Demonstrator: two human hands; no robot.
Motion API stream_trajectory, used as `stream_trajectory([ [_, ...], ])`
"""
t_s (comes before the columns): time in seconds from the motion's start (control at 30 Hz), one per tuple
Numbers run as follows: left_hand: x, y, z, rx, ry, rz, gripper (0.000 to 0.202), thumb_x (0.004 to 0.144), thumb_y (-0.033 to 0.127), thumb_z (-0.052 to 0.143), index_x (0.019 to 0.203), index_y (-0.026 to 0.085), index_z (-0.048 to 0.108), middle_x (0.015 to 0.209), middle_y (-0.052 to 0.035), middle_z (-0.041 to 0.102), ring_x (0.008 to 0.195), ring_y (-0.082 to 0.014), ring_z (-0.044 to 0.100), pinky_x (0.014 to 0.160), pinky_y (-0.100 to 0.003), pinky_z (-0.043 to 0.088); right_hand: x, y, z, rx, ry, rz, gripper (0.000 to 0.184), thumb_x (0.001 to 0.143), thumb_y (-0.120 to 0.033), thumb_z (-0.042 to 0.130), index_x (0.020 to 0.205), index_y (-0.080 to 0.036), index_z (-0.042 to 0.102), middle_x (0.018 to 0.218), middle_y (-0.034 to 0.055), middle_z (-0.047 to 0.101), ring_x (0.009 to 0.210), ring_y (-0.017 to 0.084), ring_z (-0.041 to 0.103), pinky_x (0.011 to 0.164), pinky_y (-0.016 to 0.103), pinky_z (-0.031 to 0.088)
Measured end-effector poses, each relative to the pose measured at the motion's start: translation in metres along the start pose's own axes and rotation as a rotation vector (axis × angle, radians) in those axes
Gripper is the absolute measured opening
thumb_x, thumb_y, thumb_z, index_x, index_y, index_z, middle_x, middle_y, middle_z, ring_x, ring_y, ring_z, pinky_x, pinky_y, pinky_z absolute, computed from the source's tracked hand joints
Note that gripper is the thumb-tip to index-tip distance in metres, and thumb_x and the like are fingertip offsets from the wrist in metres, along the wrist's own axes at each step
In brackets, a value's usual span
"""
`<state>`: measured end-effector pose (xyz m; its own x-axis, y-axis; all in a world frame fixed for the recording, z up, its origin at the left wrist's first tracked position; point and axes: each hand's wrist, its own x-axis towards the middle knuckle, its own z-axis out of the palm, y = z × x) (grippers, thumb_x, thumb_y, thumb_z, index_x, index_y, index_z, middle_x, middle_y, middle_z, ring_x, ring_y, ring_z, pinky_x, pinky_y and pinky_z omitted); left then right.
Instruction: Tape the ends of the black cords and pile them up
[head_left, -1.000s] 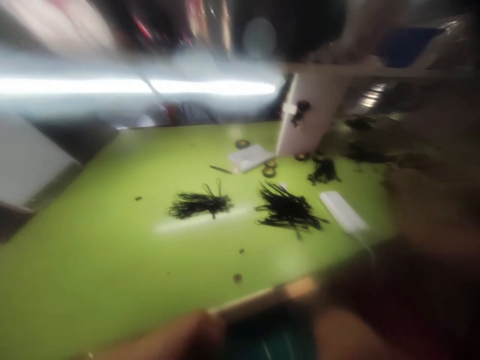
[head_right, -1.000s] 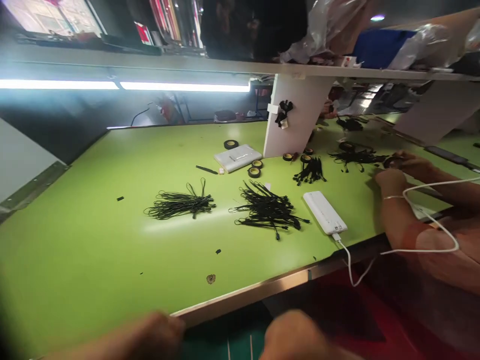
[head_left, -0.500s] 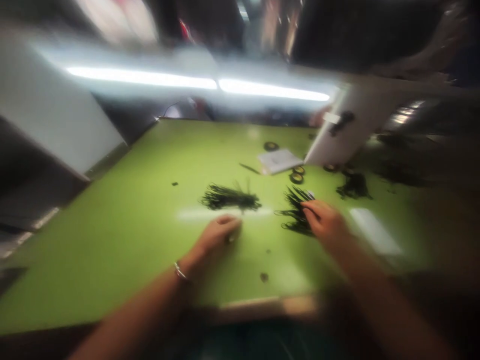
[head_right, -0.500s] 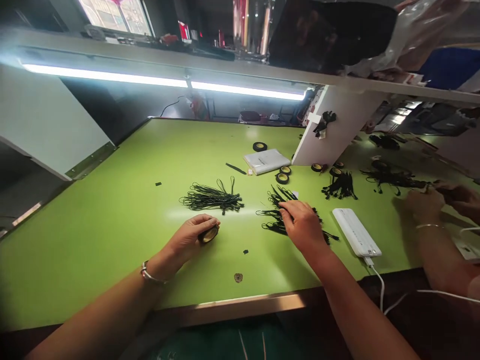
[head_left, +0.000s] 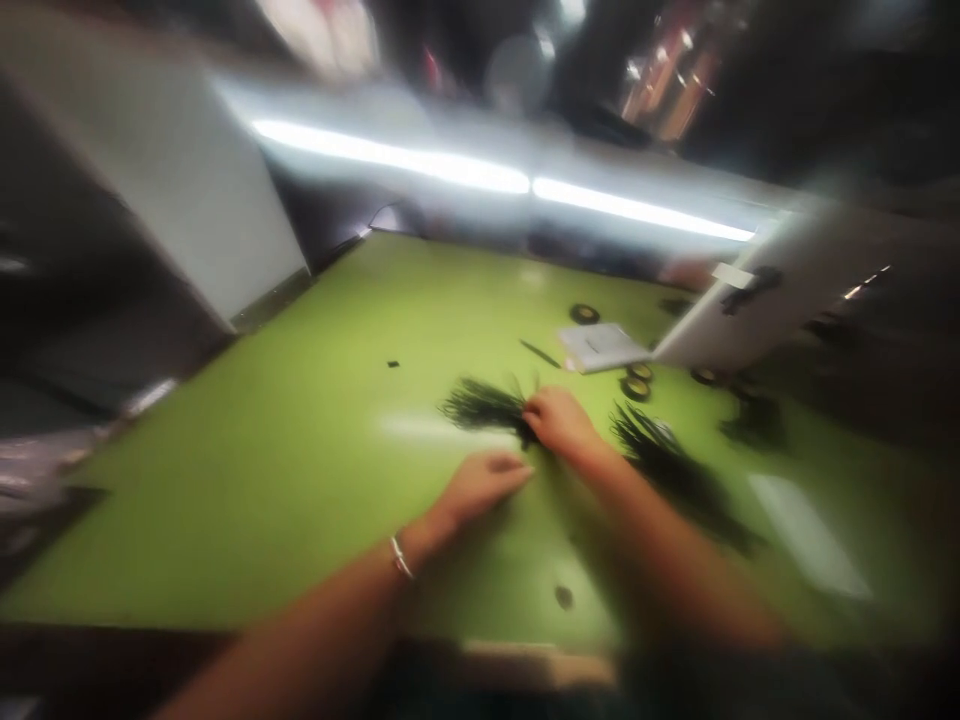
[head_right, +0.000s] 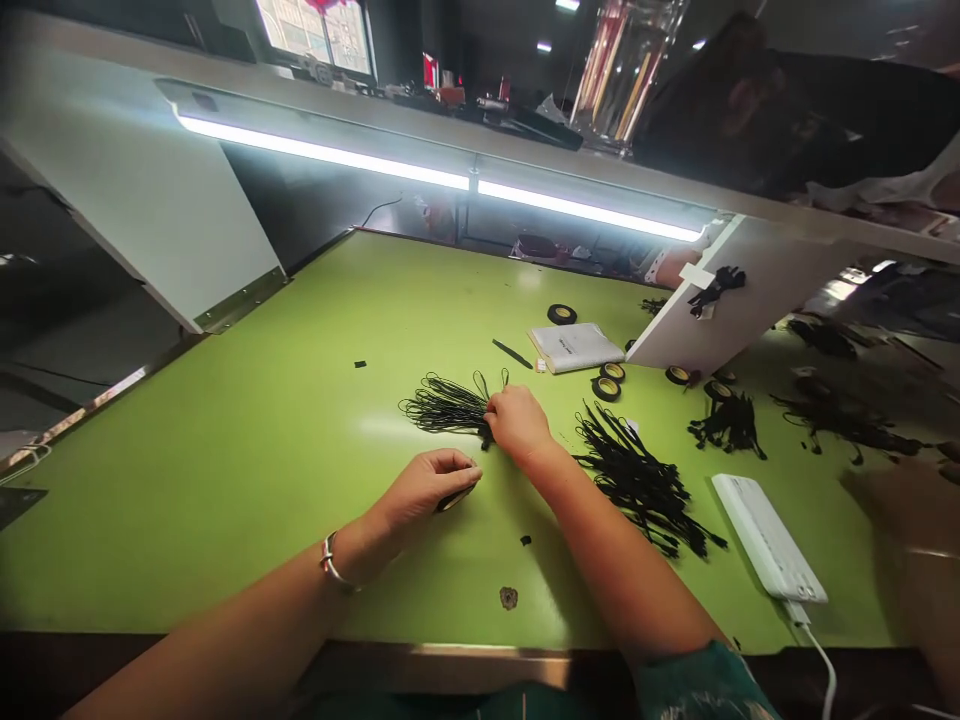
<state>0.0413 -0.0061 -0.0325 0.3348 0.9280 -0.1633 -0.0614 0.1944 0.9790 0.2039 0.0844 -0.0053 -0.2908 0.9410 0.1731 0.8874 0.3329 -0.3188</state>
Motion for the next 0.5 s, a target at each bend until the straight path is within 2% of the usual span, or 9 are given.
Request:
stream_trajectory([
  [0.13, 0.000, -0.003, 0.002, -0.024, -0.014, -0.015, 0.030, 0.072, 0.045, 0.073, 0.071, 0.015, 0.068, 0.055, 0.0032, 0.051, 0.049, -0.0085, 0.038, 0.047, -0.022, 0.030, -0.002, 0.004, 0.002, 0.043, 0.013, 0.018, 0.014, 0.078, -0.015, 0.063, 0.068, -0.018, 0.072, 0.074, 0.0059, 0.065, 0.079, 0.018, 0.056, 0.073, 0.028, 0.040],
  [0.3, 0.001, -0.005, 0.000, -0.075, 0.007, -0.018, 0.031, 0.072, 0.044, 0.074, 0.070, 0.014, 0.066, 0.058, 0.0025, 0.051, 0.051, -0.0083, 0.039, 0.047, -0.021, 0.029, -0.008, 0.012, -0.013, 0.160, 0.170, 0.077, 0.016, 0.080, -0.019, 0.056, 0.075, -0.018, 0.071, 0.081, 0.0044, 0.070, 0.081, 0.017, 0.060, 0.078, 0.028, 0.043],
  [0.4, 0.002, -0.004, -0.002, -0.093, 0.015, -0.017, 0.032, 0.072, 0.044, 0.074, 0.069, 0.014, 0.063, 0.059, 0.0017, 0.053, 0.050, -0.0083, 0.040, 0.047, -0.021, 0.030, -0.014, 0.017, -0.022, 0.226, 0.232, 0.101, 0.022, 0.083, -0.025, 0.050, 0.077, -0.017, 0.069, 0.075, 0.0029, 0.070, 0.070, 0.015, 0.060, 0.068, 0.026, 0.045],
  [0.5, 0.002, -0.001, -0.002, -0.101, 0.009, -0.030, 0.032, 0.072, 0.044, 0.074, 0.067, 0.014, 0.062, 0.056, 0.0024, 0.051, 0.048, -0.0080, 0.039, 0.046, -0.021, 0.028, -0.017, 0.021, -0.019, 0.263, 0.236, 0.115, 0.024, 0.083, -0.028, 0.048, 0.075, -0.017, 0.068, 0.069, 0.0013, 0.068, 0.064, 0.014, 0.059, 0.062, 0.024, 0.044],
])
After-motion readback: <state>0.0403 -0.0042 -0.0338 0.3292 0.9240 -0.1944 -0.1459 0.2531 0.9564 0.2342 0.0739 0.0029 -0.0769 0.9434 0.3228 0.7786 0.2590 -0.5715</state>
